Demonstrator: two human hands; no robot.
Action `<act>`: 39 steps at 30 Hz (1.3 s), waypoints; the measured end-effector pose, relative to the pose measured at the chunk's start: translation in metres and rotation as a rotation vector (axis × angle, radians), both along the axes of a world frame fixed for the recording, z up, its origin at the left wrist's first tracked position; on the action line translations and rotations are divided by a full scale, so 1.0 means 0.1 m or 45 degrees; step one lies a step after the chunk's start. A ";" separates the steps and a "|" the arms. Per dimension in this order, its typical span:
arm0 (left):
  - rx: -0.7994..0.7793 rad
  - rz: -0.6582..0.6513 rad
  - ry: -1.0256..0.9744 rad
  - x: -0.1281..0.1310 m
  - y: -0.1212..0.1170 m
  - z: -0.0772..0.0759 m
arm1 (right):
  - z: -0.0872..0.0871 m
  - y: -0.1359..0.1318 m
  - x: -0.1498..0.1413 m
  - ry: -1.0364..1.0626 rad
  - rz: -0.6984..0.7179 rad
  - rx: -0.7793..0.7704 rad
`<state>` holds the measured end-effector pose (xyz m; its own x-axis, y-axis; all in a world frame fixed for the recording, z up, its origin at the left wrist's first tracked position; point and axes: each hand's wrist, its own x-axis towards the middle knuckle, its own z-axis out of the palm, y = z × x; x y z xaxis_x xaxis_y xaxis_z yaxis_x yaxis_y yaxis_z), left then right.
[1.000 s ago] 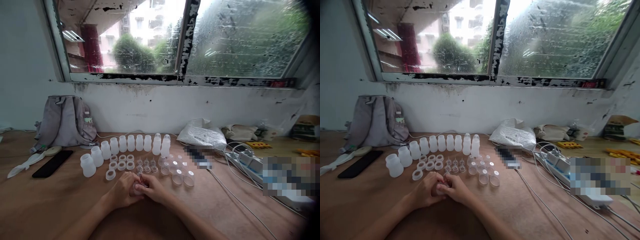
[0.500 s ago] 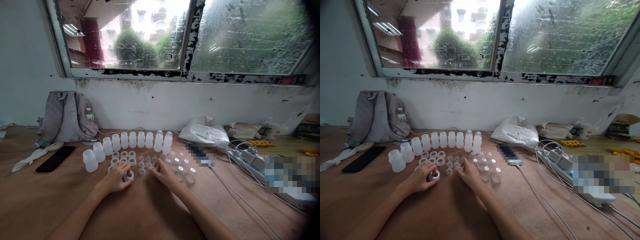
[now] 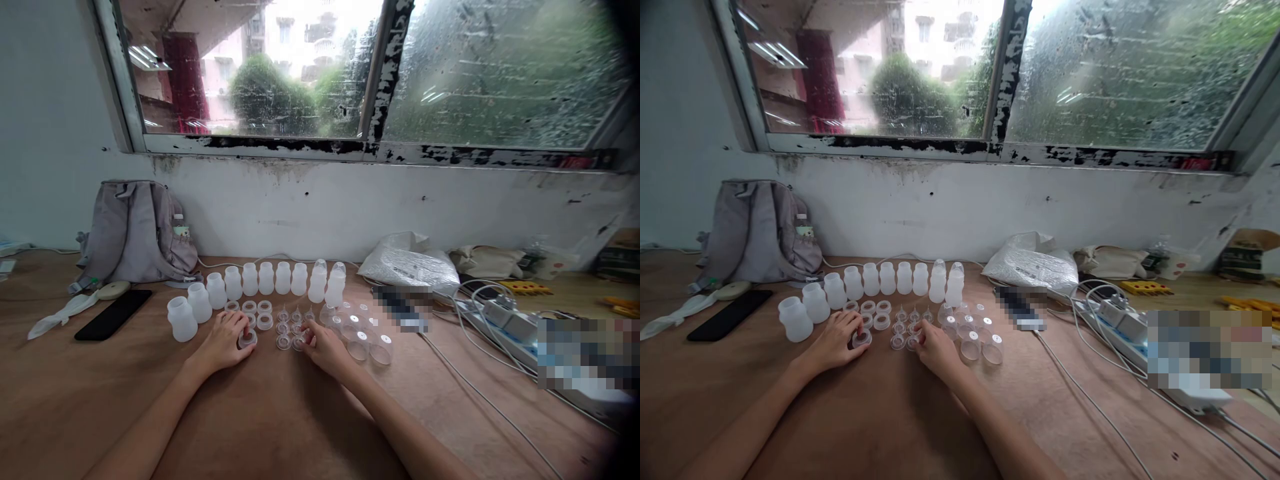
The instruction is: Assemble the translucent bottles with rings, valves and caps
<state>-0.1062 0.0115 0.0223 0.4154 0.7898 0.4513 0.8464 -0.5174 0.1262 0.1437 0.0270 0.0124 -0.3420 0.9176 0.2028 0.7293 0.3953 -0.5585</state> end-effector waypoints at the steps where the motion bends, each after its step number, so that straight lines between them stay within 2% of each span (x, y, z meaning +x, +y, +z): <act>1: 0.002 0.007 0.000 -0.01 0.01 0.00 | -0.01 0.01 0.00 0.003 -0.008 -0.007; 6: 0.003 0.005 -0.027 -0.06 0.04 -0.03 | 0.00 -0.01 -0.01 0.025 0.002 0.036; 8: 0.028 -0.015 -0.046 -0.07 0.03 -0.02 | 0.08 0.01 0.00 0.027 -0.063 0.160; 10: 0.067 -0.029 -0.072 -0.06 0.02 -0.01 | 0.22 0.08 0.03 0.003 -0.216 0.378; 12: 0.113 -0.032 -0.104 -0.03 0.01 0.00 | 0.40 0.23 0.08 -0.056 -0.367 0.636; 14: 0.150 -0.039 -0.127 0.00 0.00 0.00 | 0.56 0.45 0.13 -0.176 -0.443 0.794; 18: 0.192 -0.065 -0.115 0.06 -0.01 -0.02 | 0.76 0.92 0.18 -0.456 -0.523 0.876; 21: 0.216 -0.079 -0.119 0.07 -0.01 -0.04 | 0.79 1.12 0.16 -0.578 -0.487 0.777; 23: 0.284 -0.094 -0.168 0.07 -0.03 -0.05 | 0.82 1.11 0.14 -0.555 -0.481 0.731; 25: 0.430 -0.108 -0.251 0.08 -0.07 -0.05 | 0.87 1.00 0.13 -0.438 -0.498 0.743; 28: 0.678 -0.114 -0.375 0.14 -0.15 0.01 | 0.99 0.66 0.13 -0.106 -0.503 0.770; 30: 0.740 -0.099 -0.412 0.24 -0.21 0.09 | 1.04 0.38 0.13 0.211 -0.418 0.658; 32: 0.681 -0.052 -0.390 0.37 -0.27 0.20 | 1.04 0.10 0.12 0.491 -0.243 0.424; 35: 0.509 -0.006 -0.284 0.59 -0.33 0.35 | 0.93 -0.23 0.09 0.912 0.054 -0.008; 37: 0.337 0.016 -0.192 0.71 -0.35 0.41 | 0.81 -0.37 0.08 1.079 0.139 -0.231; 39: 0.080 0.061 -0.104 0.79 -0.39 0.43 | 0.68 -0.44 0.10 1.116 0.150 -0.355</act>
<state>-0.0272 -0.0272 0.0653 0.3374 0.7770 0.5314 0.8586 -0.4855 0.1647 0.1535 -0.0173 0.0800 -0.2648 0.9412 0.2099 -0.0350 0.2082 -0.9775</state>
